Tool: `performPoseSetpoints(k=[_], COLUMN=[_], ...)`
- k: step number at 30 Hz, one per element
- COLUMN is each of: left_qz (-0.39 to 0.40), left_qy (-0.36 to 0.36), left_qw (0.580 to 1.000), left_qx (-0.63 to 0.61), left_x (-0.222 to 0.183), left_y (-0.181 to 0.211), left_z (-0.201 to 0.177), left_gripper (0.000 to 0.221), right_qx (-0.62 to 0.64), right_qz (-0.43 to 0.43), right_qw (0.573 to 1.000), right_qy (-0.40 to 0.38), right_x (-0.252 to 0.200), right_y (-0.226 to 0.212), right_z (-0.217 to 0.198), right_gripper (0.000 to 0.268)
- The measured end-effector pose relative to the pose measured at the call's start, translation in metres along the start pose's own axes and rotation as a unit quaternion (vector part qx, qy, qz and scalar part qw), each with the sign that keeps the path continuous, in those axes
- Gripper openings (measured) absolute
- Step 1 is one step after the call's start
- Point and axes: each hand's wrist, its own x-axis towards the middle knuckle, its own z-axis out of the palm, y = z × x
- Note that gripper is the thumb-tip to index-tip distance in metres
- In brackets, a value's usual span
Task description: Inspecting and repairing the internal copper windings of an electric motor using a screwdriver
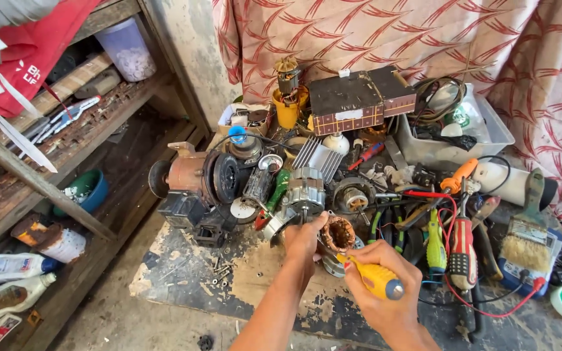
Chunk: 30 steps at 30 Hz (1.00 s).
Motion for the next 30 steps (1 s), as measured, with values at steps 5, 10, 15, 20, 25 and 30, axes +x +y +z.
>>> performPoseSetpoints(k=[5, 10, 15, 20, 25, 30], left_qz=[-0.006, 0.028, 0.062, 0.009, 0.009, 0.008], left_qy=[0.0, 0.005, 0.006, -0.013, -0.015, -0.014], left_qw=[1.0, 0.999, 0.998, 1.0, 1.0, 1.0], left_qx=[-0.022, -0.029, 0.016, 0.0, 0.0, -0.022], left_x=[0.008, 0.035, 0.026, 0.009, 0.0, 0.008], left_y=[-0.003, -0.019, -0.02, -0.005, -0.004, -0.007], left_z=[0.003, 0.001, -0.001, -0.002, -0.003, -0.002], left_gripper=[0.073, 0.074, 0.06, 0.052, 0.072, 0.06], right_qx=[-0.022, -0.007, 0.02, -0.005, 0.008, -0.036], right_qz=[-0.009, -0.007, -0.077, -0.066, -0.085, -0.064], right_qw=[1.0, 1.0, 0.997, 0.998, 0.996, 0.997], right_qy=[0.015, 0.008, 0.018, -0.013, -0.014, -0.003], right_x=[0.007, 0.017, 0.008, 0.011, 0.009, 0.019], right_y=[0.002, -0.015, -0.018, -0.016, -0.001, -0.024], right_z=[0.001, -0.001, 0.002, -0.001, 0.001, -0.004], right_gripper=[0.013, 0.008, 0.012, 0.013, 0.02, 0.012])
